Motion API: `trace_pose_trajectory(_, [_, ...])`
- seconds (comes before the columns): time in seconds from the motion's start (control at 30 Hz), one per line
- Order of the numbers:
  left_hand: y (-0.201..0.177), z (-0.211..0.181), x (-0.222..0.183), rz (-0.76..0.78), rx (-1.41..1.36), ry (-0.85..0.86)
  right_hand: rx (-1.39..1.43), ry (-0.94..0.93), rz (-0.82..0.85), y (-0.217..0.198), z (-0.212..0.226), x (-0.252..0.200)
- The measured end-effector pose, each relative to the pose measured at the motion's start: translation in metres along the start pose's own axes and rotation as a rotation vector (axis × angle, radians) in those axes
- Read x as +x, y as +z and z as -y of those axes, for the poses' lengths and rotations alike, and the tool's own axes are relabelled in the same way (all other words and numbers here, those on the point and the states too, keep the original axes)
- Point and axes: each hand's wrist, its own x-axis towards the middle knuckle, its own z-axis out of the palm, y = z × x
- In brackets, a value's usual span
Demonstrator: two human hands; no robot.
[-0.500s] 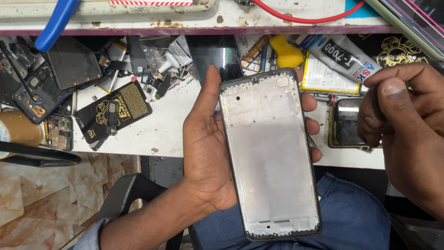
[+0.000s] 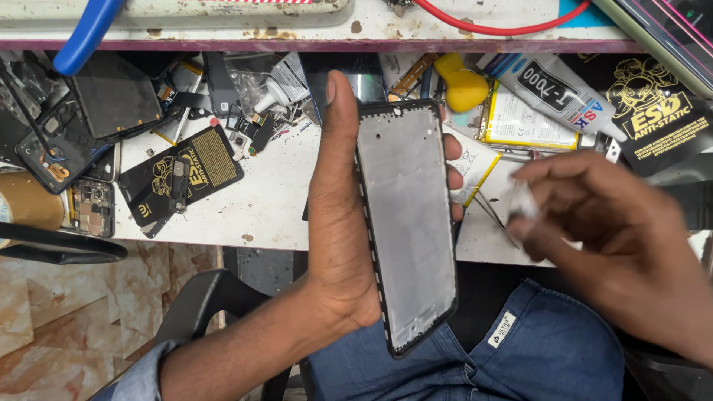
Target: The person removes the back cover of a smartphone using a metal prying tool. They carefully pry around the edges to detach the cover, then lift it off to reveal the internal components.
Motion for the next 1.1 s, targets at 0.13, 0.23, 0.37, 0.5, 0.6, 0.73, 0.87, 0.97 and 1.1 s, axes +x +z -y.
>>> trace_pose_trajectory(0.13, [-0.002, 0.003, 0.002, -0.028, 0.087, 0.055, -0.041, -0.021, 0.22, 0.001, -0.011, -0.005])
trace_pose_trajectory(0.23, [-0.006, 0.006, 0.003, -0.05, 0.089, 0.081, -0.01, 0.006, 0.221, 0.007, -0.015, -0.01])
trace_pose_trajectory(0.37, [-0.009, 0.008, 0.004, -0.074, 0.073, 0.058, -0.121, -0.015, 0.294, 0.012, -0.015, -0.012])
trace_pose_trajectory(0.5, [-0.01, 0.011, 0.007, -0.09, 0.081, 0.084, -0.136, -0.063, 0.336, 0.014, -0.01, -0.009])
trace_pose_trajectory(0.6, [-0.011, 0.011, 0.007, -0.099, 0.095, 0.089, -0.117, -0.175, 0.328, 0.016, -0.006, -0.008])
trace_pose_trajectory(0.73, [-0.013, 0.011, 0.007, -0.109, 0.135, 0.12, -0.162, -0.16, 0.346, 0.017, -0.004, -0.01])
trace_pose_trajectory(0.87, [-0.014, 0.012, 0.008, -0.126, 0.142, 0.099, -0.167, -0.114, 0.346, 0.016, -0.004, -0.013])
trace_pose_trajectory(0.97, [-0.016, 0.012, 0.009, -0.151, 0.155, 0.107, -0.168, -0.128, 0.387, 0.016, -0.001, -0.013])
trace_pose_trajectory(1.1, [-0.014, 0.011, 0.008, -0.136, 0.17, 0.16, -0.246, 0.136, 0.388, 0.023, 0.006, -0.015])
